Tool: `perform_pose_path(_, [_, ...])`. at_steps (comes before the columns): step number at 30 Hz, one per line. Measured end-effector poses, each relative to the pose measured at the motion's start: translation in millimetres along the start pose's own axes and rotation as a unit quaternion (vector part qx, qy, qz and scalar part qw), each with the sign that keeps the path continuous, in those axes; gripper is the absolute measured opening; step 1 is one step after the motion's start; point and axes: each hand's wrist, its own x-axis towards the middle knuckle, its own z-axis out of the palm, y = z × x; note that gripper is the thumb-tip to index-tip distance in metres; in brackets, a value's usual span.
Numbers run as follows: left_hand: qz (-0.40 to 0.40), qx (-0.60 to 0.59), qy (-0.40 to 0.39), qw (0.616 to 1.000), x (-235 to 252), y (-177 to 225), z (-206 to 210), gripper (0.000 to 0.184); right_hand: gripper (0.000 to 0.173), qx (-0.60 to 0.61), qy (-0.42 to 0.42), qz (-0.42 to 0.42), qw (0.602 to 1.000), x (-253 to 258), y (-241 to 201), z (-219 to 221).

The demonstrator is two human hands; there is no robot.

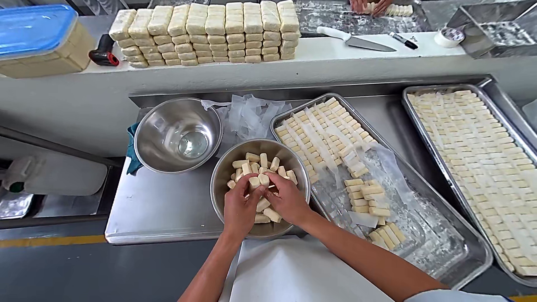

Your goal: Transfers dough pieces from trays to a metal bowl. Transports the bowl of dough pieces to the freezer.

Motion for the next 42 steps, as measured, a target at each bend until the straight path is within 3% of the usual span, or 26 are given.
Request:
perform_pose_path(17, [0.034,0.068,0.054,0.996,-2,-7,6,0.032,0.038,-0.004,0.043,-0.008,0.999,-1,6,12])
perform_pose_path(21, [0.068,0.093,0.079,0.99,3,-11,7,0.029,0.034,-0.005,0.095,-0.02,0.995,2,14,17])
perform_pose_path(25, [0.054,0.039,0.064,0.996,12,-2,0,0.033,0.037,-0.009,0.046,-0.002,0.999,10,0,-4])
perform_pose_path(30, [-0.107,-0.033,-0.015,0.994,9,-8,-28,0.034,0.034,0.202,0.003,0.114,0.973,8,2,-25])
perform_pose_path(32, [-0.135,0.049,-0.041,0.989,4,-25,-39,0.035,0.039,0.271,-0.008,0.156,0.95,5,7,-25])
perform_pose_path(34, [-0.11,0.123,-0.088,0.982,0,-34,-46,0.047,0.043,0.299,-0.032,0.175,0.938,4,8,-20])
perform_pose_path(36, [-0.083,0.105,-0.131,0.982,-5,-23,-41,0.056,0.04,0.279,-0.047,0.173,0.944,4,6,-15])
perform_pose_path(38, [-0.095,0.036,-0.151,0.983,-8,-7,-30,0.052,0.039,0.23,-0.042,0.158,0.959,4,1,-10])
perform_pose_path(40, [-0.117,-0.013,-0.148,0.982,-8,-2,-24,0.04,0.047,0.143,-0.013,0.129,0.981,4,-2,-9])
perform_pose_path(42, [-0.146,-0.06,-0.15,0.976,-9,-3,-26,0.044,0.053,0.026,0.025,0.104,0.994,5,-1,-11])
